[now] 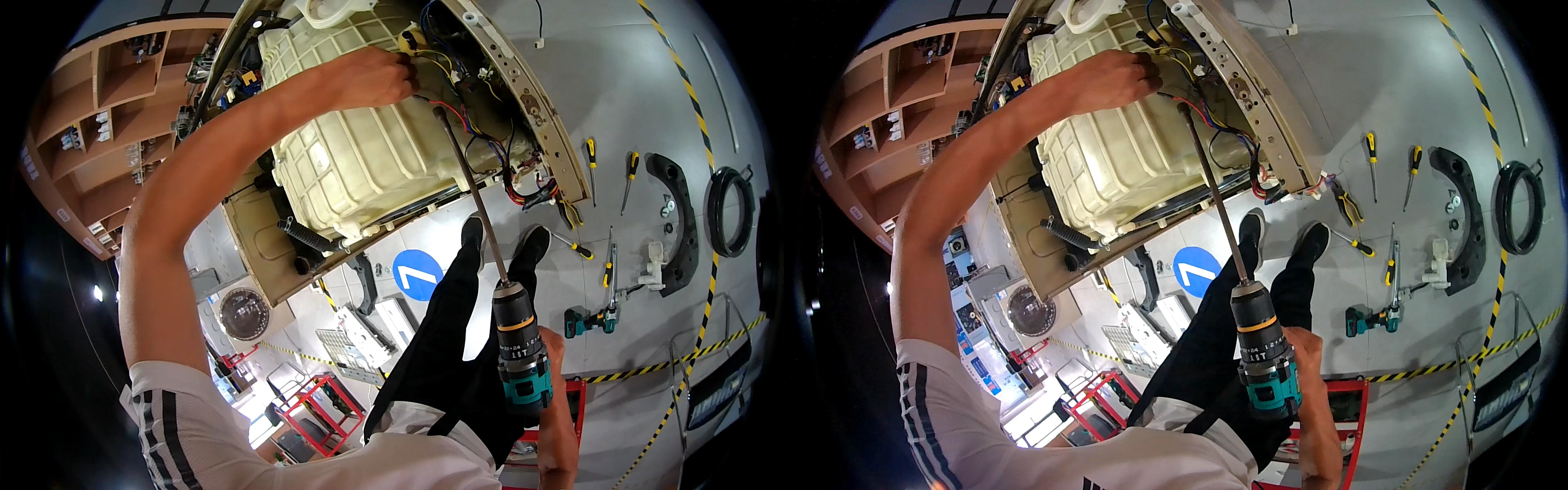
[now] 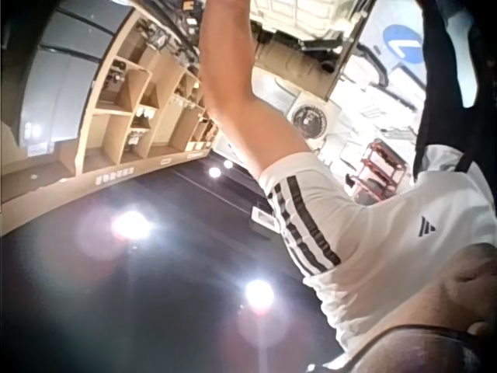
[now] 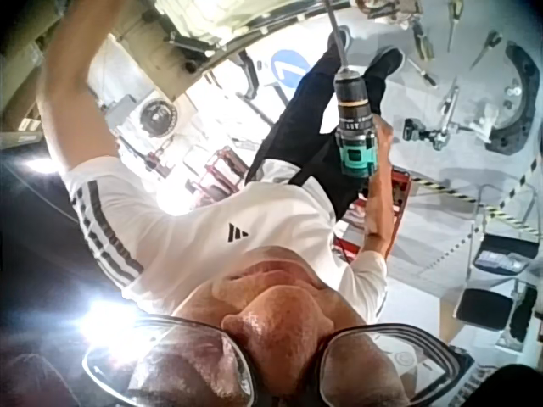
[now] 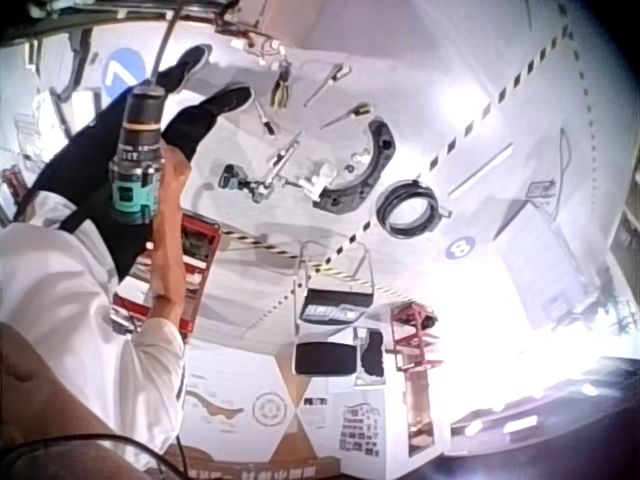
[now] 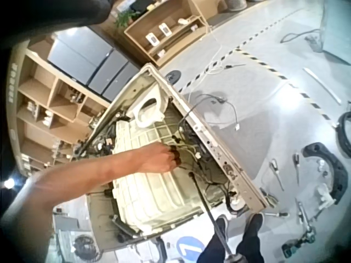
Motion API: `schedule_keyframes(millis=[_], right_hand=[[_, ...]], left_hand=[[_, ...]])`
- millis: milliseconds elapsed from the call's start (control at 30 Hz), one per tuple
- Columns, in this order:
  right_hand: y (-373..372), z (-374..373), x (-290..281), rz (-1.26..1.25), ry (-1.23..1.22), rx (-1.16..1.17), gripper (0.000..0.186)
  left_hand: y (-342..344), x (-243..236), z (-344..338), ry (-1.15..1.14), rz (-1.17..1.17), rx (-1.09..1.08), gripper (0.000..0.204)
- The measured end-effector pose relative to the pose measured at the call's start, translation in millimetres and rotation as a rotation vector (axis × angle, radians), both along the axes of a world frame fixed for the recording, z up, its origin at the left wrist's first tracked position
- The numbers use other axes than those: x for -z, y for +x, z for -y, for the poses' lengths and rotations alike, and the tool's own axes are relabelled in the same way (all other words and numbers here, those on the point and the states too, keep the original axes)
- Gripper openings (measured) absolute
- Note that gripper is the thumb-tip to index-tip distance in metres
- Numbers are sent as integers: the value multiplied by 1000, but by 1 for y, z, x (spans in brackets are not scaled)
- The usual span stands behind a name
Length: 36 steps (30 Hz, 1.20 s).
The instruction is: The person uses pliers to loosen a clamp and remove a pump assembly from a washing machine, then uses an electric drill to remove screws from the drum assembly.
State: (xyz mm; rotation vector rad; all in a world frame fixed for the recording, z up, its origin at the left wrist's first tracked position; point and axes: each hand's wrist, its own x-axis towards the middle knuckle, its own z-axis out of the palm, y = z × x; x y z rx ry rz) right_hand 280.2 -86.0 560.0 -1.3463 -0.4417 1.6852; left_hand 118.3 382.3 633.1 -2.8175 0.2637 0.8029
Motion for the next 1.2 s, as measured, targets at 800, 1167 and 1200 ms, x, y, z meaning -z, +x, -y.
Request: schedule_keyframes(millis=[800,1167,1200], right_hand=[[7,56,32,195,54,-179,16],[-27,15,-33,324,98,-266,13],[-35,10,-45,271,47,-253,13]], left_hand=[[-92,-62,141,-521,619,-1228,24],[-222,-73,285,-1243,880,-2187,24],[-232,-66,298,-1279,909,-2202,23]])
